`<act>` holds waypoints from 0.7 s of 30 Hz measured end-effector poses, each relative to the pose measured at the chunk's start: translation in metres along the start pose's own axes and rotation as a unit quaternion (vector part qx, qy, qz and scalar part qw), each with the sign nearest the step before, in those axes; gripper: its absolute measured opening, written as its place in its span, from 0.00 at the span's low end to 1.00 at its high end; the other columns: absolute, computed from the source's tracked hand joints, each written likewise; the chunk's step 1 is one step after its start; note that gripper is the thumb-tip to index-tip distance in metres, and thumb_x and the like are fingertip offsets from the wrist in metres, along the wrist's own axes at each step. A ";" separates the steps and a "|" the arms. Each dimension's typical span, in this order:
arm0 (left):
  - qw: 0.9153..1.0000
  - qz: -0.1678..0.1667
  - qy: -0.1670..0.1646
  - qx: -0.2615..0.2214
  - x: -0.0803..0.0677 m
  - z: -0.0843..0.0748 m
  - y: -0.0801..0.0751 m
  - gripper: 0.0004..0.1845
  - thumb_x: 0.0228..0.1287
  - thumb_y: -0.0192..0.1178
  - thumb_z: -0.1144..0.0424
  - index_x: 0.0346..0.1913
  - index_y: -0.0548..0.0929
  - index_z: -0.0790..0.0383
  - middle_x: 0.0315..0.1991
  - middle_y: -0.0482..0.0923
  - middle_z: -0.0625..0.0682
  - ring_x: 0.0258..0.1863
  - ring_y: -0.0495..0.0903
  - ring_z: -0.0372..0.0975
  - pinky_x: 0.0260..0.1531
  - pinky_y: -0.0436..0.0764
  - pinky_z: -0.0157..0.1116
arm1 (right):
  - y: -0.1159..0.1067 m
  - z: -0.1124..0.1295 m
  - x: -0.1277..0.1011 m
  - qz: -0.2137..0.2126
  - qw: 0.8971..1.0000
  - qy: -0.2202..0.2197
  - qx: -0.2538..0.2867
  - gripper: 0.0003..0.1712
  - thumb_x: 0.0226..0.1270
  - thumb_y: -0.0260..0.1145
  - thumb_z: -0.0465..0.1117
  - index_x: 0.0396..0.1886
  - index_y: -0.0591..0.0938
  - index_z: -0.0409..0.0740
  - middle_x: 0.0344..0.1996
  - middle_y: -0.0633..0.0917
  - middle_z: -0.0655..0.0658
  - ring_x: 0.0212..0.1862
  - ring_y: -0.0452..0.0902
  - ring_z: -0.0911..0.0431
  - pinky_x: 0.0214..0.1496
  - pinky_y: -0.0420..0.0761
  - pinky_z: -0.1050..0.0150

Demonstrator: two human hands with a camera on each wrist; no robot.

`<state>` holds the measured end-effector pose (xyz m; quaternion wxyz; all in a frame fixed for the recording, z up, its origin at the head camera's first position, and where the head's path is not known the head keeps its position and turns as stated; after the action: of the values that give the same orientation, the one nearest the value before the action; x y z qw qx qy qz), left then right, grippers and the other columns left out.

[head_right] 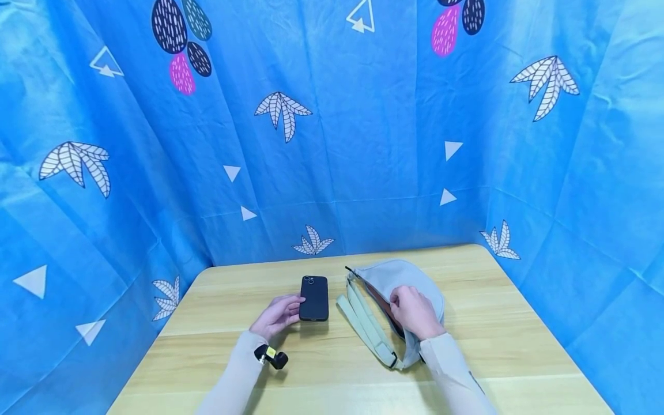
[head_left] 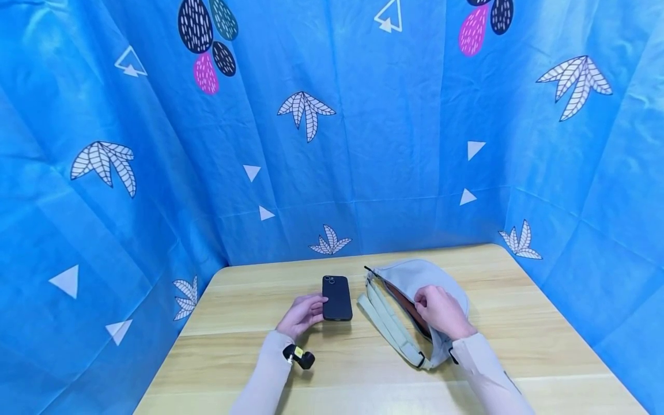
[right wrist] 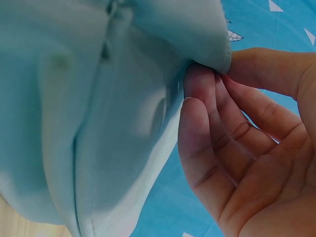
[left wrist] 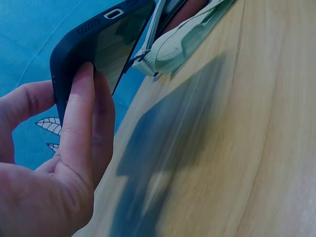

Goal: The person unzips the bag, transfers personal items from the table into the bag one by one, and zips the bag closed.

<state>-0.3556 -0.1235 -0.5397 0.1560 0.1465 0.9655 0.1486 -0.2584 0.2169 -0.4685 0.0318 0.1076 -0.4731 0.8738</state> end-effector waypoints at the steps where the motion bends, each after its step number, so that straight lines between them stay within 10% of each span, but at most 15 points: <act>1: 1.000 0.001 0.001 -0.001 0.000 0.000 0.001 0.09 0.70 0.59 0.73 0.51 0.79 0.69 0.36 0.88 0.53 0.38 0.88 0.39 0.42 0.90 0.36 | 0.000 0.000 0.000 0.000 1.000 0.000 0.000 0.05 0.63 0.68 0.31 0.32 0.89 0.43 0.29 0.89 0.49 0.31 0.79 0.58 0.34 0.81 0.58; 21: 1.000 0.028 -0.001 0.008 -0.002 0.006 0.027 0.21 0.71 0.58 0.72 0.64 0.73 0.76 0.38 0.89 0.53 0.39 0.88 0.39 0.44 0.90 0.36 | -0.001 0.000 0.000 -0.001 1.000 -0.010 0.001 0.06 0.63 0.68 0.31 0.31 0.89 0.43 0.29 0.89 0.50 0.31 0.78 0.58 0.34 0.81 0.58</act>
<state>-0.3456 -0.0983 -0.5361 0.1518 0.1746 0.9620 0.1450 -0.2586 0.2173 -0.4676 0.0278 0.1169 -0.4721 0.8733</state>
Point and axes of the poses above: each hand's wrist, its own x-axis towards the middle knuckle, its own y-axis out of the palm, z = x × y, the point moved 3 cm from there along x, towards the middle knuckle
